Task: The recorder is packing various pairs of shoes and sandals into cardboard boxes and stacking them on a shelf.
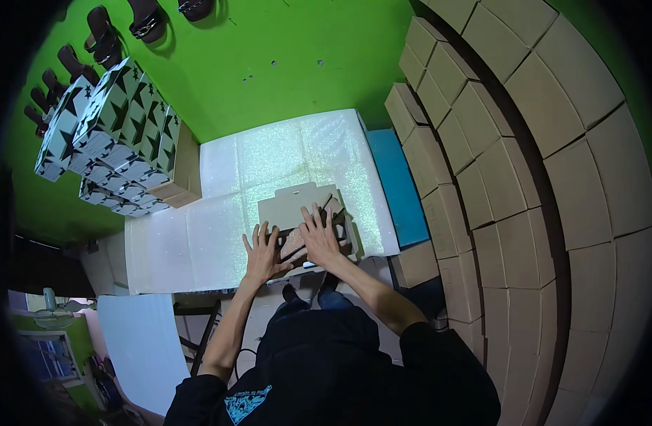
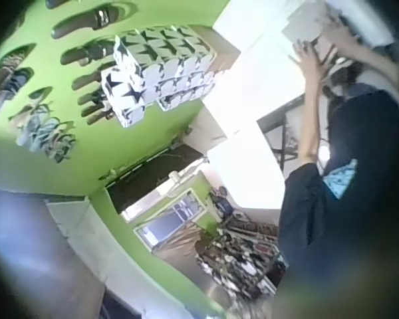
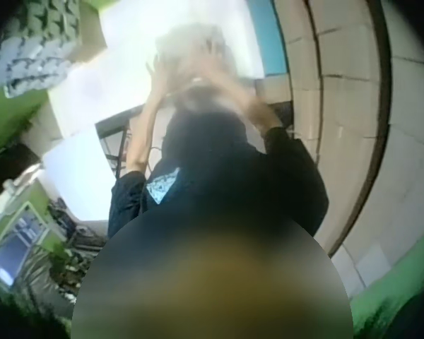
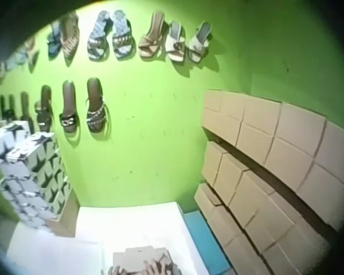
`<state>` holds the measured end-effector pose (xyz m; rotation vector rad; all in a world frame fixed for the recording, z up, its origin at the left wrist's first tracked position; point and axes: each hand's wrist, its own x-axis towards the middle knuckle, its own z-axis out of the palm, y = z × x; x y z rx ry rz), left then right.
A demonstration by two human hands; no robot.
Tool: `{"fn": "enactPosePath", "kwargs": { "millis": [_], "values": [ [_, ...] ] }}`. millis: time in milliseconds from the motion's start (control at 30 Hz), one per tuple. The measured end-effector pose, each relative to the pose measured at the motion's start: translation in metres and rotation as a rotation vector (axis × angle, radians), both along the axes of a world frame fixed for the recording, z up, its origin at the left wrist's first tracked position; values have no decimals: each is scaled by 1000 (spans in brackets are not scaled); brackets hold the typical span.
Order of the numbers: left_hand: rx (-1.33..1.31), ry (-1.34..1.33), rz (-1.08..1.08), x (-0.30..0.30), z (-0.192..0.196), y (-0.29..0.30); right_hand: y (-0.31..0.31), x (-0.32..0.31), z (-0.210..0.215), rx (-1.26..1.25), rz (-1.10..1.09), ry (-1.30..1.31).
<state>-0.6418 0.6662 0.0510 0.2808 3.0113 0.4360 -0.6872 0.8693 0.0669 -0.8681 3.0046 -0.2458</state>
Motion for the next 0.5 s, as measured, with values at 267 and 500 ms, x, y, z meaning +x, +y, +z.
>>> {"fn": "enactPosePath", "kwargs": {
  "millis": [267, 500],
  "values": [
    [140, 26, -179, -14, 5, 14, -3, 12, -21, -45, -30, 35],
    [145, -30, -336, -31, -11, 10, -5, 25, -35, 23, -31, 89]
  ]
}}
